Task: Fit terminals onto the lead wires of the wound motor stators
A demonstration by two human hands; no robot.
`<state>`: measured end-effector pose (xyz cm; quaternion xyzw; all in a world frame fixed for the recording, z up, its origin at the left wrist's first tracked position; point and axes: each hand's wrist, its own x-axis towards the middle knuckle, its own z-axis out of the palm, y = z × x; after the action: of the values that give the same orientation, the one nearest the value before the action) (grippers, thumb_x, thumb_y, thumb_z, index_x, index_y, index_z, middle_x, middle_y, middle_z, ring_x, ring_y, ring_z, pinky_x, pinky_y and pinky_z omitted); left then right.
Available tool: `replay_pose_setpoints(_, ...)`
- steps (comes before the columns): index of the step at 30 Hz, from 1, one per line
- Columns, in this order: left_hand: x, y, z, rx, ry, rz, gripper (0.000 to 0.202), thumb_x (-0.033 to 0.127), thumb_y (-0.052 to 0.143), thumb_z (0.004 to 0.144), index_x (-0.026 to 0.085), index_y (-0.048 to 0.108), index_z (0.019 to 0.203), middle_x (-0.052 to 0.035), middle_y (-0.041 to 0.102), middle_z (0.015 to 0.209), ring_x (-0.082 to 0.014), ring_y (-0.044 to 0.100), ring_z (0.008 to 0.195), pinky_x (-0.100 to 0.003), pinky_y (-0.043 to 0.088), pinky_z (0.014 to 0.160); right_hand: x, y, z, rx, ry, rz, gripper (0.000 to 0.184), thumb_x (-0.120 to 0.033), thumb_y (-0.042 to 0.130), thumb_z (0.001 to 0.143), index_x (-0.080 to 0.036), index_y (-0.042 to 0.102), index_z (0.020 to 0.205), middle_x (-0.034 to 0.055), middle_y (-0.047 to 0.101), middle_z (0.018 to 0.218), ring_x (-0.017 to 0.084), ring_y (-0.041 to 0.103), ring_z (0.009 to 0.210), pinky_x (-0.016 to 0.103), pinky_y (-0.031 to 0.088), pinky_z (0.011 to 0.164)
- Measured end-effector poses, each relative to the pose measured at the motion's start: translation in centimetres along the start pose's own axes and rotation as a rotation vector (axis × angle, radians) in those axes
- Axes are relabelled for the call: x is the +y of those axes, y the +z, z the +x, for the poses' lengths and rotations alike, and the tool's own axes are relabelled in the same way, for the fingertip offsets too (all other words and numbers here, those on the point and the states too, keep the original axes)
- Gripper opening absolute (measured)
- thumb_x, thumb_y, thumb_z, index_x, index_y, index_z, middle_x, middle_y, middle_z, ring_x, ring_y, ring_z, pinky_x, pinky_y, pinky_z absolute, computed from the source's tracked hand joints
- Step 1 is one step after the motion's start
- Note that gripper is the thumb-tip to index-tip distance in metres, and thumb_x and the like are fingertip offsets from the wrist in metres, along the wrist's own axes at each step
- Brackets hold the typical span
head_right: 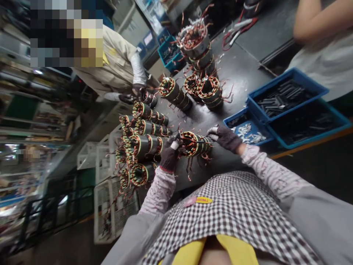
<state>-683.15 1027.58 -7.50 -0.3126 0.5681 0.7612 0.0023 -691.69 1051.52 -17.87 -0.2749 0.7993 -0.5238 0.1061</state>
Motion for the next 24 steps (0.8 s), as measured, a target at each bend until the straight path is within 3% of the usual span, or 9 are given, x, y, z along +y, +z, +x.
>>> replay_pose_setpoints(4, -0.1, -0.2, 0.0, -0.014, 0.001, -0.003, 0.056, 0.043, 0.102, 0.052, 0.017, 0.075, 0.093, 0.0002, 0.072, 0.075, -0.0109, 0.066, 0.057, -0.02, 0.052, 0.051, -0.4, 1.3, 0.4, -0.037, -0.026, 0.053, 0.032, -0.045, 0.057, 0.098, -0.023, 0.078, 0.089, 0.0104, 0.076, 0.095, 0.026, 0.071, 0.089, 0.039, 0.058, 0.084)
replay_pose_setpoints(7, 0.0, -0.2, -0.2, -0.028, -0.002, 0.038, 0.055, 0.043, 0.101, 0.054, 0.016, 0.075, 0.094, -0.0014, 0.074, 0.078, -0.012, 0.067, 0.06, -0.021, 0.054, 0.053, -1.0, 2.2, 0.5, -0.082, 0.102, 0.099, 0.027, -0.04, 0.056, 0.099, -0.023, 0.077, 0.096, 0.0093, 0.077, 0.093, 0.025, 0.072, 0.087, 0.037, 0.059, 0.08)
replay_pose_setpoints(10, 0.3, 0.0, -0.5, -0.071, -0.015, 0.078, 0.059, 0.046, 0.102, 0.051, 0.016, 0.076, 0.094, -0.0026, 0.075, 0.079, -0.0139, 0.067, 0.059, -0.024, 0.056, 0.052, -1.9, 1.8, 0.9, -0.181, 0.206, 0.059, 0.025, -0.032, 0.054, 0.101, -0.019, 0.075, 0.102, 0.0087, 0.077, 0.09, 0.024, 0.073, 0.083, 0.037, 0.061, 0.077)
replay_pose_setpoints(12, 0.7, 0.1, -0.6, -0.109, -0.023, 0.1, 0.059, 0.047, 0.102, 0.051, 0.016, 0.077, 0.094, -0.0027, 0.075, 0.077, -0.0146, 0.066, 0.058, -0.027, 0.056, 0.053, -3.1, 0.8, 1.4, -0.144, 0.108, -0.081, 0.023, -0.03, 0.057, 0.099, -0.018, 0.076, 0.106, 0.0118, 0.077, 0.102, 0.029, 0.073, 0.098, 0.045, 0.061, 0.089)
replay_pose_setpoints(15, 1.5, 0.7, -0.9, -0.167, 0.055, 0.142, 0.049, 0.045, 0.1, 0.057, 0.017, 0.079, 0.091, -0.0041, 0.078, 0.085, -0.0167, 0.07, 0.07, -0.032, 0.061, 0.068, -6.4, -0.7, 2.3, 0.062, -0.169, -0.177, 0.038, -0.036, 0.064, 0.098, -0.021, 0.071, 0.132, 0.0136, 0.069, 0.135, 0.032, 0.066, 0.124, 0.053, 0.055, 0.107)
replay_pose_setpoints(17, 2.2, 1.2, -1.1, -0.243, 0.113, 0.186, 0.043, 0.043, 0.098, 0.06, 0.018, 0.08, 0.089, -0.0048, 0.079, 0.092, -0.0192, 0.072, 0.082, -0.034, 0.062, 0.08, -8.9, -1.2, 2.9, 0.07, -0.311, -0.101, 0.042, -0.039, 0.063, 0.099, -0.027, 0.067, 0.14, 0.0095, 0.068, 0.137, 0.029, 0.067, 0.123, 0.048, 0.058, 0.105)
replay_pose_setpoints(19, 2.8, 1.6, -1.2, -0.326, 0.105, 0.212, 0.04, 0.042, 0.098, 0.061, 0.018, 0.08, 0.087, -0.0047, 0.079, 0.091, -0.0206, 0.072, 0.085, -0.035, 0.062, 0.083, -10.8, -1.4, 3.3, -0.015, -0.38, -0.01, 0.032, -0.038, 0.06, 0.101, -0.031, 0.075, 0.128, 0.0056, 0.075, 0.125, 0.025, 0.072, 0.111, 0.042, 0.061, 0.098)
replay_pose_setpoints(21, 3.1, 1.5, -1.4, -0.323, 0.071, 0.182, 0.04, 0.042, 0.098, 0.061, 0.017, 0.078, 0.086, -0.0034, 0.078, 0.088, -0.0188, 0.071, 0.08, -0.033, 0.062, 0.077, -11.3, -1.5, 3.2, -0.01, -0.332, 0.057, 0.026, -0.038, 0.058, 0.102, -0.032, 0.079, 0.115, 0.0041, 0.079, 0.114, 0.024, 0.074, 0.104, 0.04, 0.062, 0.094)
replay_pose_setpoints(24, 2.9, 0.8, -1.5, -0.15, 0.071, 0.087, 0.041, 0.039, 0.098, 0.063, 0.019, 0.075, 0.091, 0.0004, 0.073, 0.082, -0.0131, 0.067, 0.068, -0.025, 0.058, 0.063, -9.1, -1.7, 1.2, 0.141, -0.086, 0.078, 0.032, -0.038, 0.056, 0.102, -0.027, 0.075, 0.126, 0.0058, 0.079, 0.115, 0.026, 0.076, 0.1, 0.043, 0.063, 0.093)
